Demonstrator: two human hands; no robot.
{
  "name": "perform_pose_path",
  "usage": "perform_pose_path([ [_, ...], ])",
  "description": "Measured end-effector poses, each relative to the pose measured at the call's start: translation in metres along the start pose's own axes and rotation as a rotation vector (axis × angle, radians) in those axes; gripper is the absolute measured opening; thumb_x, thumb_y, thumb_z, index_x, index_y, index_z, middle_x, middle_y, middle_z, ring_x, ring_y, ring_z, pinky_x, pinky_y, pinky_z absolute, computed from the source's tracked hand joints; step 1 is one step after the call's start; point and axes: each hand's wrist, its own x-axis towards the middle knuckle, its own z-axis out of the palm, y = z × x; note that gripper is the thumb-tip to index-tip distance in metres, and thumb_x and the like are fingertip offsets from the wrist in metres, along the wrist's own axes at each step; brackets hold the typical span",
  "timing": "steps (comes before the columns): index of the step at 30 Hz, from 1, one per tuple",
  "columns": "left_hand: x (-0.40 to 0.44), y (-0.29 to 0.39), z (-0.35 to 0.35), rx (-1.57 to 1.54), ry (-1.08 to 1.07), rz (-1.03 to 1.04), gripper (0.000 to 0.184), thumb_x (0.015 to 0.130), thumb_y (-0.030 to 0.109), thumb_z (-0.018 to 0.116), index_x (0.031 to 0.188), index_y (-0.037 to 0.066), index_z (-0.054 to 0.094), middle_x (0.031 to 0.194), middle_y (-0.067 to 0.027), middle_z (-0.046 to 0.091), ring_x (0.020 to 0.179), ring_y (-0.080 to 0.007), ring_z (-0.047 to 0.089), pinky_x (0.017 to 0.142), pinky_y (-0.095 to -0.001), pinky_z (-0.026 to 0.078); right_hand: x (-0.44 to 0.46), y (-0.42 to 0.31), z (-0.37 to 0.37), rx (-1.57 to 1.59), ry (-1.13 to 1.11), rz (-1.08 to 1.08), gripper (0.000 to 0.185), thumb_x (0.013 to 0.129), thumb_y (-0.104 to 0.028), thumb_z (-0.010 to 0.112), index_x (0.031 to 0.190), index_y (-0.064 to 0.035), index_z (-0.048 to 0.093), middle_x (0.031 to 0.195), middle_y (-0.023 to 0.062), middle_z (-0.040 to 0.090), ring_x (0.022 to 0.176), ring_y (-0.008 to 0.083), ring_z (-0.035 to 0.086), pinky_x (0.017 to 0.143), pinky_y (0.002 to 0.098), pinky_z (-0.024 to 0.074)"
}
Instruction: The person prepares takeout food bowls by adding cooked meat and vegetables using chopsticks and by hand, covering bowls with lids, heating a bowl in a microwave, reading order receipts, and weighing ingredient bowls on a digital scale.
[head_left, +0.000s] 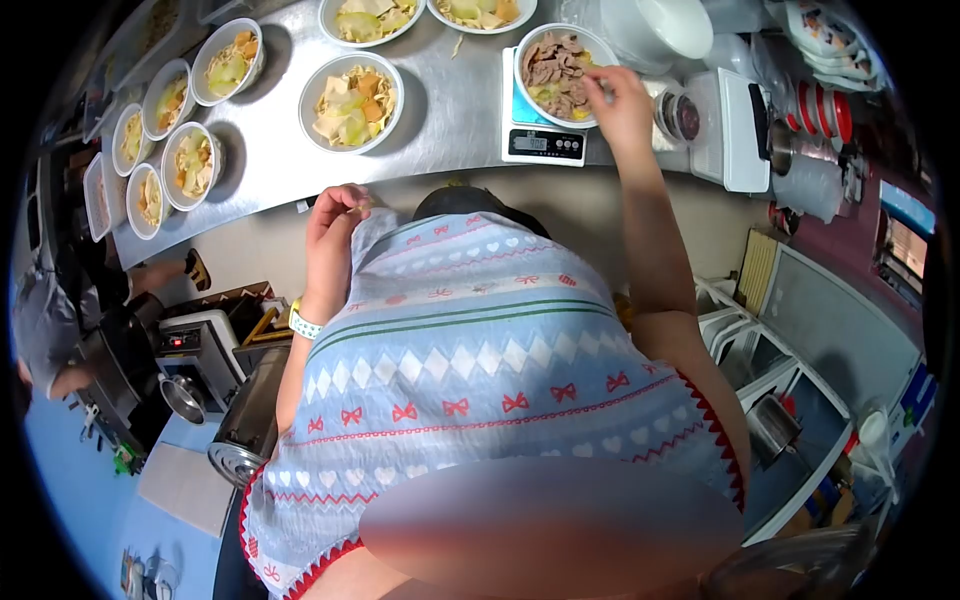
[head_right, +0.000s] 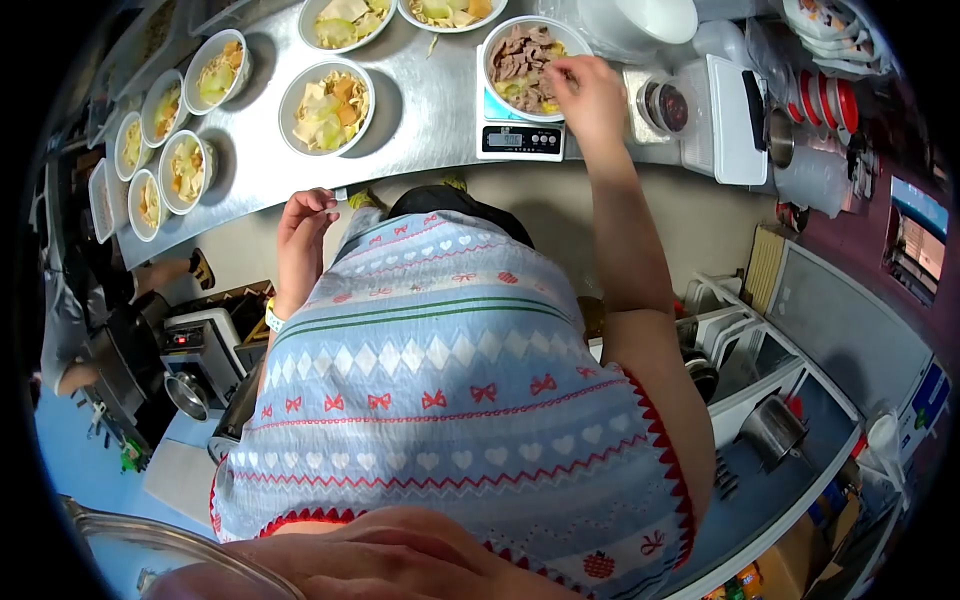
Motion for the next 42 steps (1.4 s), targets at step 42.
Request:
perform_pose_path([
  [42, -0.008, -0.001, 0.0, -0.012, 0.036, -0.014, 0.016, 0.083, -0.005, 0.041, 0.09, 0.007, 0.049, 0.098, -0.0041, 0.052, 0.095, -0.0124, 0.048, 0.085, -0.0256, 0.038, 0.021, 0.009, -0.006, 0.181, -0.101, 0.015, 0.018, 0.085, -0.02, 0.061, 0.1, -0.0107, 0.064, 0.089, 0.0075, 0.066, 0.084, 0.0224, 0.063, 0.078, 0.0331, 0.0467],
])
